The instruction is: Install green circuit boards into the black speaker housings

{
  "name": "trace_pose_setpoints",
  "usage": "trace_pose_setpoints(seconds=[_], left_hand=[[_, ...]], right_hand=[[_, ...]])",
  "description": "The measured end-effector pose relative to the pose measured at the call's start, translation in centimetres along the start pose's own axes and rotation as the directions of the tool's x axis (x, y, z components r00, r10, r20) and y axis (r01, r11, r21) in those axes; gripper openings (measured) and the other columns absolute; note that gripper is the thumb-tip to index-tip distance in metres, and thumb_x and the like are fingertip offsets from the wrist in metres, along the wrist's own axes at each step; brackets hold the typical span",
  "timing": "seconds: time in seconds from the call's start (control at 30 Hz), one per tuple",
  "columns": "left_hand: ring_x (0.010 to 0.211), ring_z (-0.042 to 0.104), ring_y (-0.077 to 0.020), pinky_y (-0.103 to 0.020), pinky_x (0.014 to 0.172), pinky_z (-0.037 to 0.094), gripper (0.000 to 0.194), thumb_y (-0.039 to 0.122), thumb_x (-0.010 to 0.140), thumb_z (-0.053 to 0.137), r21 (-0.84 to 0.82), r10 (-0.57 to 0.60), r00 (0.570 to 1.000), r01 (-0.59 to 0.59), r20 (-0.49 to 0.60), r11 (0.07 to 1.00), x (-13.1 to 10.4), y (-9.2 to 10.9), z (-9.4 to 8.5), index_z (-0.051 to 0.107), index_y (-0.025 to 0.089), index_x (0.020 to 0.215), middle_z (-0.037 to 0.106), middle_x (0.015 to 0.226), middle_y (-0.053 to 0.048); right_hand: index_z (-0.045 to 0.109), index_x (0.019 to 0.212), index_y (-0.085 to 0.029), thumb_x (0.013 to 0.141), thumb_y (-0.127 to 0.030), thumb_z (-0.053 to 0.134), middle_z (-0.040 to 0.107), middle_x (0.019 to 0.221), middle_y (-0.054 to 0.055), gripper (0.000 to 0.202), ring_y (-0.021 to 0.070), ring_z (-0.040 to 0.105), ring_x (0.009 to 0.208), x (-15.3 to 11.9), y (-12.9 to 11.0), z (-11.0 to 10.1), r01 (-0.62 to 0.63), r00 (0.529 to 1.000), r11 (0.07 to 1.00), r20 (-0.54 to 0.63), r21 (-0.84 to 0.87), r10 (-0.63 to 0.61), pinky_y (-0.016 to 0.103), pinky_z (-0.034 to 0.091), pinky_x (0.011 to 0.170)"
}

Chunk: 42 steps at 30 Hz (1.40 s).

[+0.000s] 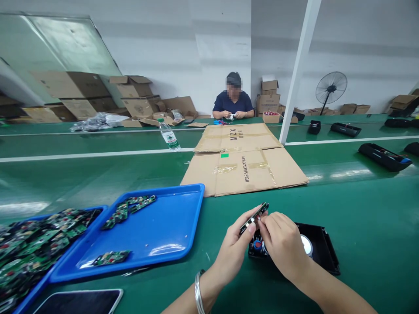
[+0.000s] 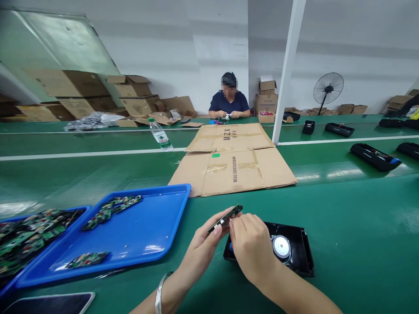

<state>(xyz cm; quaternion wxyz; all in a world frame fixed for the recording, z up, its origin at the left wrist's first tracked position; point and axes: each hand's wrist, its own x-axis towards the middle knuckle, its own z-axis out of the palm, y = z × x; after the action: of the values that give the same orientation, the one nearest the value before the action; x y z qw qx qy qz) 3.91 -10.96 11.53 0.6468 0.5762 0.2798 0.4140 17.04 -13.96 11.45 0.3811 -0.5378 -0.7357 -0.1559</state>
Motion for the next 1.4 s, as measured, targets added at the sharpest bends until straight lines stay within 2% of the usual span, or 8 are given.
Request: trace_pose_setpoints(seconds=[0.37, 0.57, 0.77, 0.93, 1.03, 1.13, 1.27, 1.4], left_hand=[[0.130, 0.031, -0.0288, -0.043, 0.109, 0.025, 0.045, 0.041, 0.086, 0.047, -0.081, 0.048, 0.996, -0.042, 0.074, 0.996, -0.1, 0.2, -0.2, 0.050, 0.021, 0.126, 0.041, 0.139, -0.008], [0.134, 0.021, -0.0238, -0.042, 0.111, 0.017, 0.060, 0.048, 0.085, 0.043, -0.340, 0.121, 0.982, -0.065, 0.148, 0.938, -0.3, 0.8, -0.6, 0.027, 0.027, 0.138, 0.035, 0.143, -0.004], [0.131, 0.030, -0.0248, -0.042, 0.109, 0.024, 0.051, 0.044, 0.086, 0.043, -0.297, 0.095, 0.993, -0.070, 0.073, 0.952, -0.4, 1.5, -0.6, 0.035, 0.024, 0.133, 0.042, 0.138, -0.006], [0.115, 0.049, -0.0257, -0.037, 0.095, 0.040, 0.039, 0.036, 0.083, 0.053, 0.073, -0.012, 0.995, 0.019, -0.097, 0.997, 0.2, 2.3, -1.4, 0.050, 0.021, 0.119, 0.057, 0.120, -0.010], [0.088, 0.060, -0.0239, -0.033, 0.074, 0.048, 0.040, 0.041, 0.078, 0.057, 0.252, -0.143, 0.989, 0.150, -0.046, 0.956, 0.6, 2.5, -1.8, 0.057, 0.016, 0.110, 0.066, 0.093, -0.008], [0.071, 0.059, -0.0197, -0.028, 0.060, 0.047, 0.035, 0.041, 0.074, 0.062, 0.315, -0.213, 0.975, 0.185, 0.056, 0.931, 0.5, 2.7, -2.0, 0.060, 0.015, 0.097, 0.064, 0.076, -0.004], [0.059, 0.056, -0.0152, -0.023, 0.050, 0.041, 0.029, 0.040, 0.069, 0.066, 0.329, -0.238, 0.965, 0.191, 0.108, 0.925, 0.2, 3.8, -2.1, 0.062, 0.017, 0.086, 0.064, 0.067, -0.002], [0.052, 0.052, -0.0118, -0.021, 0.045, 0.038, 0.027, 0.038, 0.068, 0.067, 0.269, -0.360, 0.903, 0.296, 0.233, 0.916, 0.1, 4.2, -1.2, 0.060, 0.017, 0.084, 0.067, 0.070, -0.003]], right_hand=[[0.052, 0.066, -0.016, 0.092, -0.014, 0.036, 0.051, 0.058, 0.002, 0.030, 0.0136, 0.045, 0.056, 0.3, 0.6, 0.4, -0.051, 0.999, 0.992, -0.008, 0.119, 0.053, 0.026, 0.035, 0.056], [0.051, 0.067, -0.018, 0.092, -0.023, 0.035, 0.051, 0.059, 0.000, 0.029, 0.0117, 0.045, 0.053, 0.8, 1.7, -0.2, -0.266, 0.961, 0.890, 0.176, 0.372, 0.213, 0.023, 0.033, 0.049], [0.053, 0.065, -0.017, 0.091, -0.027, 0.035, 0.051, 0.056, 0.000, 0.034, 0.0122, 0.046, 0.051, 1.0, 1.8, -1.0, -0.375, 0.917, 0.825, 0.301, 0.422, 0.263, 0.022, 0.032, 0.046], [0.059, 0.073, -0.017, 0.093, -0.021, 0.036, 0.056, 0.062, 0.002, 0.030, 0.0128, 0.046, 0.056, 0.9, 1.7, -0.7, -0.176, 0.970, 0.917, 0.222, 0.358, 0.099, 0.024, 0.035, 0.053], [0.062, 0.082, -0.017, 0.092, -0.016, 0.036, 0.058, 0.063, 0.003, 0.028, 0.0139, 0.046, 0.058, 0.7, 1.2, -0.7, 0.033, 0.975, 0.967, 0.204, 0.253, -0.087, 0.026, 0.037, 0.057], [0.062, 0.094, -0.017, 0.092, -0.017, 0.038, 0.062, 0.076, 0.005, 0.024, 0.0155, 0.053, 0.068, 0.9, 1.3, -1.6, 0.090, 0.955, 0.960, 0.251, 0.265, -0.159, 0.028, 0.044, 0.063], [0.058, 0.107, -0.021, 0.092, -0.020, 0.037, 0.061, 0.100, 0.006, 0.025, 0.0162, 0.058, 0.087, 0.9, 4.2, -4.3, -0.120, 0.929, 0.954, 0.369, 0.274, 0.011, 0.029, 0.048, 0.076], [0.064, 0.092, -0.023, 0.087, -0.012, 0.040, 0.065, 0.086, 0.002, 0.026, 0.0164, 0.061, 0.076, -1.7, 8.1, -6.6, -0.263, 0.781, 0.958, 0.608, 0.116, 0.141, 0.026, 0.046, 0.063]])
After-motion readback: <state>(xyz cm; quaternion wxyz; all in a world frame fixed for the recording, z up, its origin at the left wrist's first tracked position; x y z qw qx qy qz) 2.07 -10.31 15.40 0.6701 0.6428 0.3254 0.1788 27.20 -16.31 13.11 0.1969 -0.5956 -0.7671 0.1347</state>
